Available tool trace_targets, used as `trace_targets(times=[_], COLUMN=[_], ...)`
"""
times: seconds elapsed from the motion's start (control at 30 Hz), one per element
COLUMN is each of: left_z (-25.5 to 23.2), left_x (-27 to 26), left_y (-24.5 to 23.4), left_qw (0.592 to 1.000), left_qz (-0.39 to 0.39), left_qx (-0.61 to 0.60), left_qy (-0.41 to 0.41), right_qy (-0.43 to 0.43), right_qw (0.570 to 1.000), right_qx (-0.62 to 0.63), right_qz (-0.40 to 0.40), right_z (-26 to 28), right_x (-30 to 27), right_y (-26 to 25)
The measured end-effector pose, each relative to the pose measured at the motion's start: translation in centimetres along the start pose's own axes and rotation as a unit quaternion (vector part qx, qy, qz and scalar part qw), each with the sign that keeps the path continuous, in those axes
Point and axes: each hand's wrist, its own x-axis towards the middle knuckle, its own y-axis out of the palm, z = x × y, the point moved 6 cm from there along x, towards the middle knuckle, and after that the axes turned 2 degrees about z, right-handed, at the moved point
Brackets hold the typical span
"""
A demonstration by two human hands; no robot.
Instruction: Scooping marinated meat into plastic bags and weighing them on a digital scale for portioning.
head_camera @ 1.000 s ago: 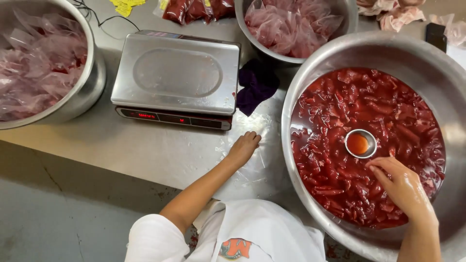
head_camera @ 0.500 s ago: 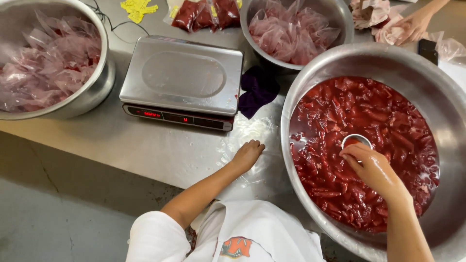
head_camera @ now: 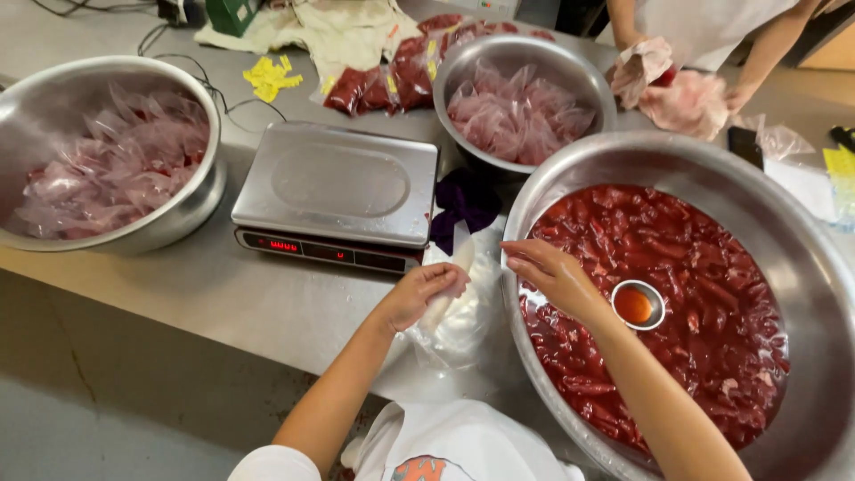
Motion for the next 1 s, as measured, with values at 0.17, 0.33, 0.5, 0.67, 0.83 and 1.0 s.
trace_targets(times=[0.17, 0.33, 0.5, 0.67, 0.83, 1.0], left_z=[-2.0, -5.3, -11.1, -5.7, -5.9, -8.4], left_x=[-0.5, -0.6, -3.0, 0.1, 0.5, 0.5], left_y=[2.6, 0.9, -4.7, -0.5, 3.7, 5.2], left_qw=[0.999, 0.995, 0.913, 0.962, 0.919, 0.889], left_qz=[0.034, -0.017, -0.278, -0.153, -0.159, -0.114], left_qx=[0.019, 0.084, 0.154, 0.167, 0.354, 0.436], left_qy=[-0.004, 0.046, 0.256, 0.152, 0.069, 0.083], right_qy=[0.018, -0.014, 0.035, 0.038, 0.054, 0.088], right_qw=[0.996, 1.0, 0.993, 0.979, 0.97, 0.937], right_qx=[0.084, 0.001, -0.022, 0.158, 0.231, 0.337], right_qz=[0.016, -0.018, -0.114, -0.123, -0.06, -0.027], right_z=[0.1, -1.2, -5.2, -4.4, -3.9, -2.2], right_x=[2.6, 3.7, 4.1, 5.0, 5.9, 5.6], right_y=[1.7, 1.3, 1.0, 3.7, 6.6, 5.2])
